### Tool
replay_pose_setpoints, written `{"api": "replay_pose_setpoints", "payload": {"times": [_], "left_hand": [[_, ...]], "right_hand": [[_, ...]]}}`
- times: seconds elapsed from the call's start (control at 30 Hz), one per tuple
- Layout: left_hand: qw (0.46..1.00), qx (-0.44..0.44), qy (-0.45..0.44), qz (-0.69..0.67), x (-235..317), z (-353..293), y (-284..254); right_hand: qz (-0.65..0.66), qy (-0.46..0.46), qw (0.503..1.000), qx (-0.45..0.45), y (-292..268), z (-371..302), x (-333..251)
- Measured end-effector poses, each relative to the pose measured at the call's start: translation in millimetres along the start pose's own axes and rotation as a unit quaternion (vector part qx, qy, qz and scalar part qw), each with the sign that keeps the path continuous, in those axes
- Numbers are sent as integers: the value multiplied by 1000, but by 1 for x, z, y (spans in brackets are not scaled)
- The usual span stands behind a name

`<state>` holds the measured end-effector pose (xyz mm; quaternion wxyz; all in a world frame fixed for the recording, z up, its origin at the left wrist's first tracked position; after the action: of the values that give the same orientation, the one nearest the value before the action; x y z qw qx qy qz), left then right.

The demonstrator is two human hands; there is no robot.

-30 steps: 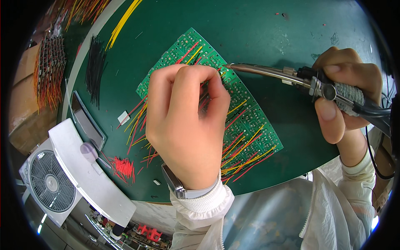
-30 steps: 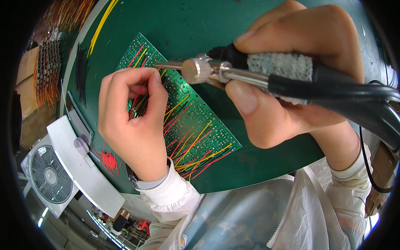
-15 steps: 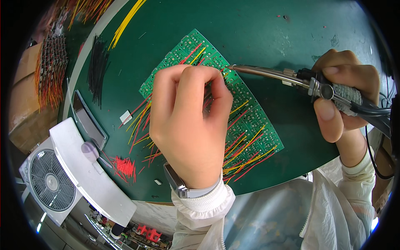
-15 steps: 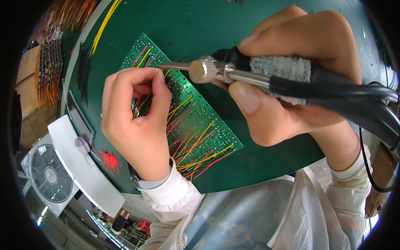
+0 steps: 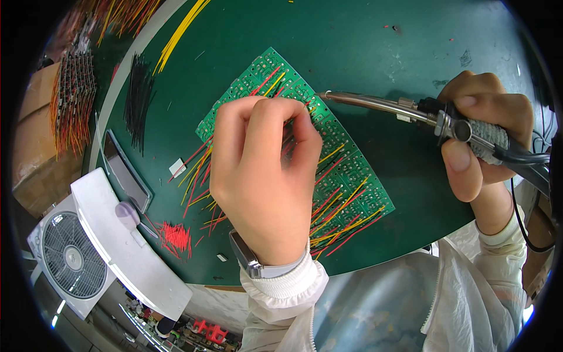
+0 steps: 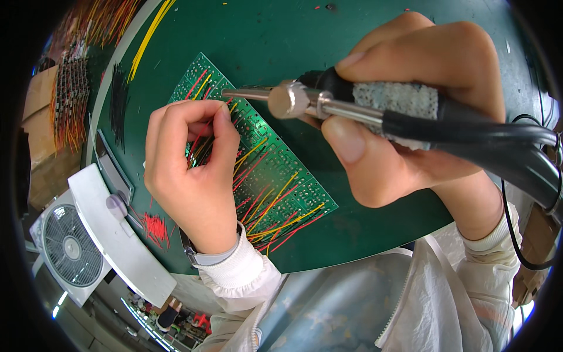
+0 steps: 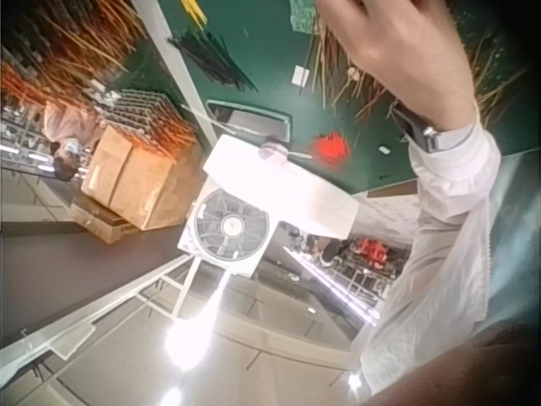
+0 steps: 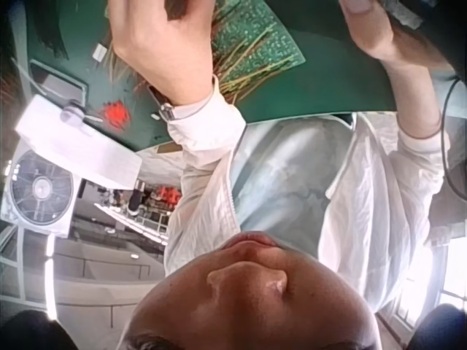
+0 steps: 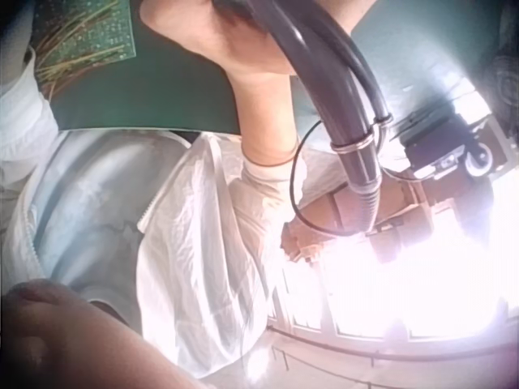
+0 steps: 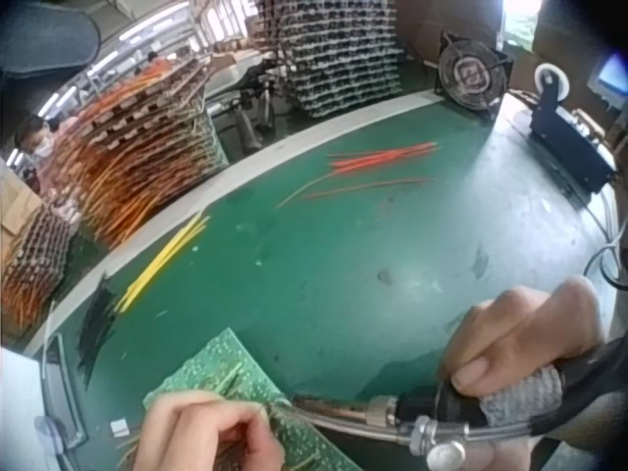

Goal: The person solders wires onto a circuit board using a soldering iron, places the board aside, retrieves a new circuit board from a stack, and solders wires onto the new board.

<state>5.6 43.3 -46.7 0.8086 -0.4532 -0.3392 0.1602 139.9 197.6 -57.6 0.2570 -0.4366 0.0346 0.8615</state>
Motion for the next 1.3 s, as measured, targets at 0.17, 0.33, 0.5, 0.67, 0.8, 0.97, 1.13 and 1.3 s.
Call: {"api": "replay_pose_setpoints", "payload": {"times": [0.17,0.33,0.5,0.67,0.8,0.97,1.13,1.3], "left_hand": [[1000,5,13,-1,0,1,0],[999,1,30,12,-2,0,-1],[998,-44,6,-33,0,1,-8],[993,-102,-16,-64,-8,-3,-17],[990,-131,40,-17,-1,2,-24],[959,-205,176,80,39,48,-31],[927,-151,343,17,105,117,50],[937,-211,276,-40,98,147,109]], "right_hand": [[-6,-20,997,80,-2,5,-2],[-40,-94,984,147,-21,14,-8],[-112,-197,932,282,-53,21,-7],[-147,-116,881,435,-75,24,3],[-49,-89,863,495,-93,22,11],[-174,-129,842,494,-99,27,14],[-200,-82,841,495,-108,21,10],[-98,-105,831,538,-108,24,13]]}}
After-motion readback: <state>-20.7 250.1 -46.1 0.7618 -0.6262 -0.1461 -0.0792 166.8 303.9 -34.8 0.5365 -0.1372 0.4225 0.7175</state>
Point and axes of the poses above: each hand's wrist, its own z-axis towards the middle knuckle, its own y-axis out of the palm, x = y × z, the point moved 2 cm from there along z, towards the middle knuckle, and after that the axes turned 12 degrees about z, right-handed, at the moved point
